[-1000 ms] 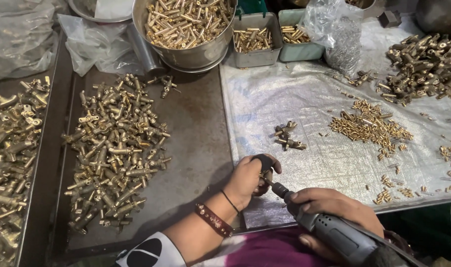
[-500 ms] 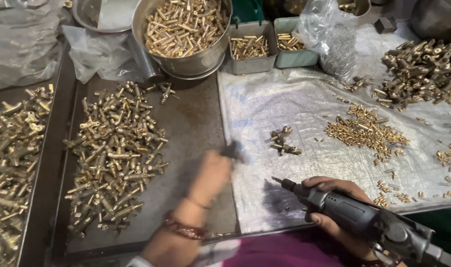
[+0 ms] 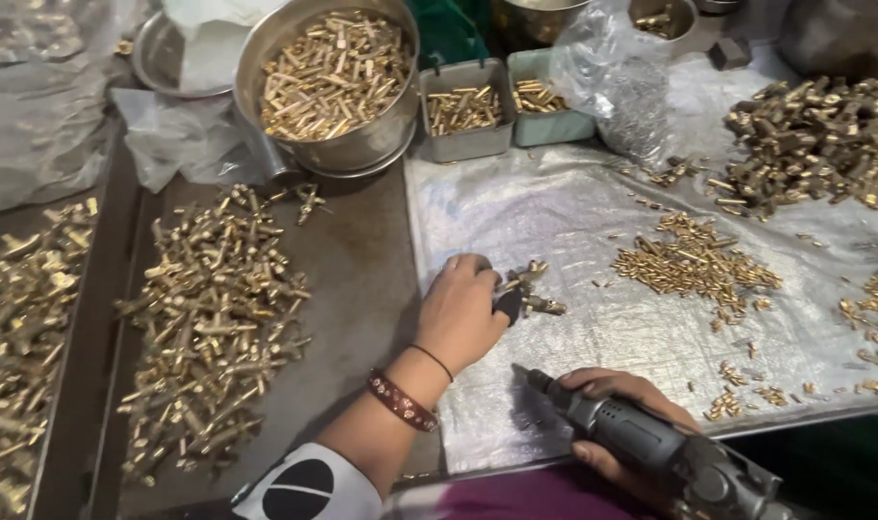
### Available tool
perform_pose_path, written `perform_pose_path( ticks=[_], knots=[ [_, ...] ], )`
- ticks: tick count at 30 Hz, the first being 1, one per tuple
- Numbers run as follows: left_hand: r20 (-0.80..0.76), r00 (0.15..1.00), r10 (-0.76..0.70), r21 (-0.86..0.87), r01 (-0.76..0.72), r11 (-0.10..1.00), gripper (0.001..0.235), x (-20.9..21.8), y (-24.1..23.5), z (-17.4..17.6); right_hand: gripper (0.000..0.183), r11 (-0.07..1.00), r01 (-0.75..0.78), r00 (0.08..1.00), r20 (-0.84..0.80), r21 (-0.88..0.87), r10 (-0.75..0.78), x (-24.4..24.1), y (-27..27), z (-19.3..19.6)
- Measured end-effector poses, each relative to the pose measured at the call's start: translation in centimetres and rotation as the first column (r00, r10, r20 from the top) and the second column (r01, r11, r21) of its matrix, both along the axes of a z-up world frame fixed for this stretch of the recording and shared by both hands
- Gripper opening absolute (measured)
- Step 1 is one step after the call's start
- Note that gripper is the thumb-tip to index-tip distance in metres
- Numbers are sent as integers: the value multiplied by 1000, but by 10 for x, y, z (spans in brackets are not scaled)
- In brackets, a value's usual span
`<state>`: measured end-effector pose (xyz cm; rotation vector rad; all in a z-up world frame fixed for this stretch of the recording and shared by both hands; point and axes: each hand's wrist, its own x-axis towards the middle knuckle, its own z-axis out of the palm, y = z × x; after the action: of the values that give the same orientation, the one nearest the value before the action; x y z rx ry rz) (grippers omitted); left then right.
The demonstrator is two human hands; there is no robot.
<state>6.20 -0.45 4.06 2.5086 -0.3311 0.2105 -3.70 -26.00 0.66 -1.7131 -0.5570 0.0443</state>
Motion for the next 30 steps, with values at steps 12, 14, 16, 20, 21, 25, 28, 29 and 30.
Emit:
perform_pose_path(
  ticks=[12, 14, 16, 20, 21, 25, 28, 29, 30],
  knots=[
    [-434, 899, 67, -708, -386, 591, 36, 9, 37, -35, 50, 999, -36, 996, -86, 33, 39, 3, -5, 0],
    [-384, 885, -264, -922, -384, 55, 28, 0, 31, -21, 52, 998, -52, 991, -118, 48, 57, 4, -5, 6],
    [-348, 875, -337, -930, -368, 6, 28, -10, 24, -25, 52, 997, -64, 990, -125, 52, 70, 4, -5, 9],
    [-343, 836, -428, -920, -392, -29, 30, -31, 11, -3, 53, 983, -53, 992, -106, 178, 73, 1, -7, 7],
    [-343, 838, -425, -920, -392, -29, 30, -37, 6, -8, 53, 982, -57, 991, -106, 179, 76, -3, -8, 13],
    [-531, 750, -393, -837, -538, 105, 34, -54, -2, -38, 56, 889, 100, 959, -282, 446, 34, -14, -4, 45],
    [-575, 673, -465, -789, -607, 96, 37, -58, -5, -35, 57, 871, 71, 970, -238, 485, 53, -19, -2, 56],
    [-594, 639, -489, -770, -627, 118, 33, -59, -7, -27, 58, 890, 41, 976, -210, 455, 63, -19, -2, 57],
    [-594, 636, -492, -770, -627, 118, 33, -61, -9, -22, 58, 891, 43, 976, -211, 452, 60, -20, -1, 54]
  ],
)
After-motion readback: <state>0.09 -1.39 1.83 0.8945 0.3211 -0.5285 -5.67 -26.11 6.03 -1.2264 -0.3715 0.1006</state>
